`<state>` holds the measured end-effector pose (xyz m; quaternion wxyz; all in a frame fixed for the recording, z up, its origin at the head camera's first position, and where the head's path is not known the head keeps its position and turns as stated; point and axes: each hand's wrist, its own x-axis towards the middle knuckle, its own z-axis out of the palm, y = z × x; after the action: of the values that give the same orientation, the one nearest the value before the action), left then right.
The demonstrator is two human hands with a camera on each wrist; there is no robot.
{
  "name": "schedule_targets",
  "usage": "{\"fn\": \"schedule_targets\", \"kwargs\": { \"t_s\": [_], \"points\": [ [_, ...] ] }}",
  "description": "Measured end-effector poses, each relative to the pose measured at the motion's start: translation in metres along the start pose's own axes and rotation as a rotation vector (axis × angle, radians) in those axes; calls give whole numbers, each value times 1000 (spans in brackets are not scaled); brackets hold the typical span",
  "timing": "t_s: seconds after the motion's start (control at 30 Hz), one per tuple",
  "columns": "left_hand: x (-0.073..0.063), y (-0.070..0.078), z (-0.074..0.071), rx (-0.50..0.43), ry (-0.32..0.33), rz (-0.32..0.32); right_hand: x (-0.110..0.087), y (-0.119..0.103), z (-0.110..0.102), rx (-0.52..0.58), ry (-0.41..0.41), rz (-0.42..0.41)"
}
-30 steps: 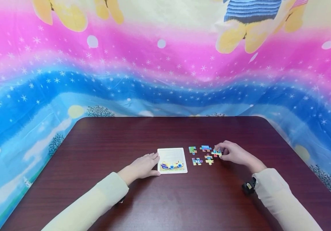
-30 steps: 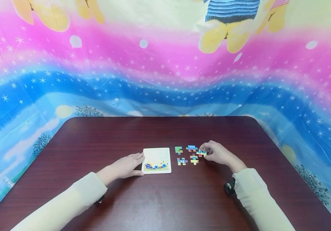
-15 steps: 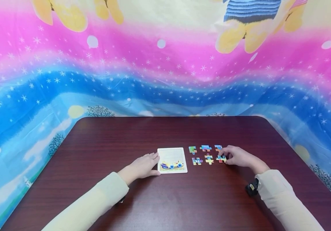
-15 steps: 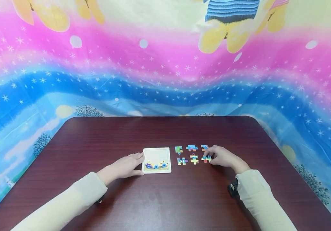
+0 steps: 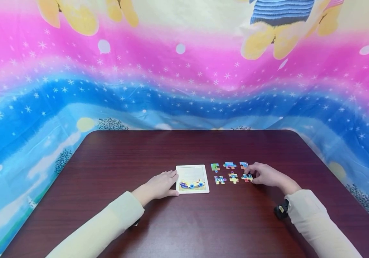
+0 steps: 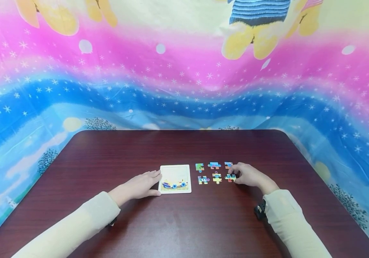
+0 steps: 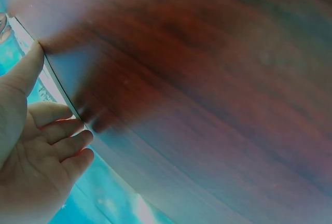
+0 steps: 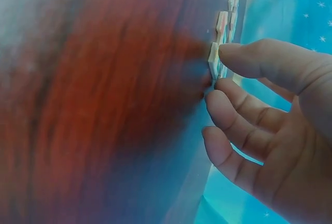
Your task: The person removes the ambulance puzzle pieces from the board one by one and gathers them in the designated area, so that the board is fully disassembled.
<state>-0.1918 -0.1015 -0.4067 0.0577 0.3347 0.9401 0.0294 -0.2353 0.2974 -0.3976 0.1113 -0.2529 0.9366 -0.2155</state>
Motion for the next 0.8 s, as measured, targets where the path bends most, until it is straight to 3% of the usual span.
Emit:
{"fn": "schedule_targets", "kwargs": {
  "t_s": [0.3,0.8],
  "points": [
    [0,0,0,0,-2,0,6,-11,-3,57,57,-21],
    [-1,0,0,-16,-9,-6,29,-54,5,137,52,-109]
  ]
}}
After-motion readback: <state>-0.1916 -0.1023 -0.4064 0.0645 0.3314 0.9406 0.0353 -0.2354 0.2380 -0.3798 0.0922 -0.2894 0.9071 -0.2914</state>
